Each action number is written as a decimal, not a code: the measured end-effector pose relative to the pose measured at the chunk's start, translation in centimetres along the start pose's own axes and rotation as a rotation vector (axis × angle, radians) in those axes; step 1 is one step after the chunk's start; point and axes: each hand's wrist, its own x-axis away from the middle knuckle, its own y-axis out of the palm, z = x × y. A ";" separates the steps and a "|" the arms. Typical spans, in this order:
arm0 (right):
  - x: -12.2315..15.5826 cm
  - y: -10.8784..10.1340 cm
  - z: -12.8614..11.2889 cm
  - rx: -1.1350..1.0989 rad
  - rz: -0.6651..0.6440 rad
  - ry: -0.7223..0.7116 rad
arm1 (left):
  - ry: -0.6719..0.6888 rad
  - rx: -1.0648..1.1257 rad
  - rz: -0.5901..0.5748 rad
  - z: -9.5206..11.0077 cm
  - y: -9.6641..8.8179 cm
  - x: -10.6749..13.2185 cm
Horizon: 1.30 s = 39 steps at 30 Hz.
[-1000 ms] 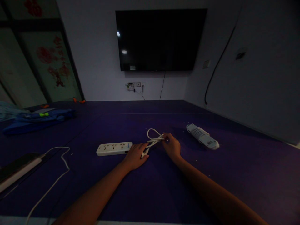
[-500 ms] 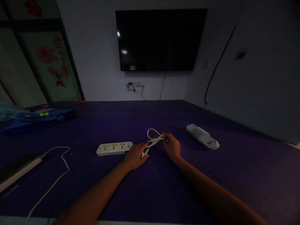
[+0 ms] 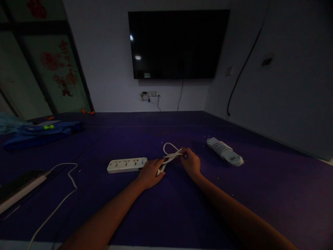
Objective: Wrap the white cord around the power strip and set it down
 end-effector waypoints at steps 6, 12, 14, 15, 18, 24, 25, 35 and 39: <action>0.0 -0.1 -0.1 0.001 0.008 -0.006 | 0.016 0.008 0.014 0.0 0.0 0.0; 0.0 -0.1 -0.2 -0.002 0.007 -0.018 | 0.003 0.008 0.005 0.0 0.0 0.0; 0.0 -0.1 -0.2 -0.002 0.016 -0.036 | 0.004 0.015 0.016 0.0 0.0 0.0; 0.1 -0.1 -0.3 -0.005 0.026 -0.053 | 0.005 0.021 0.029 0.0 0.0 0.0; 0.1 -0.2 -0.5 -0.028 0.072 -0.134 | 0.013 0.046 0.087 0.1 0.0 0.1; 0.6 -0.7 -1.4 -0.026 0.135 -0.374 | 0.091 0.107 0.178 0.6 -0.4 0.3; 0.7 -0.9 -1.6 -0.030 0.141 -0.423 | 0.099 0.106 0.188 0.8 -0.5 0.3; 1.5 -1.6 -3.3 -0.100 0.181 -0.656 | 0.098 0.040 0.299 2.0 -1.4 0.9; 1.6 -1.6 -3.5 -0.127 0.166 -0.674 | 0.107 0.031 0.315 2.1 -1.3 0.8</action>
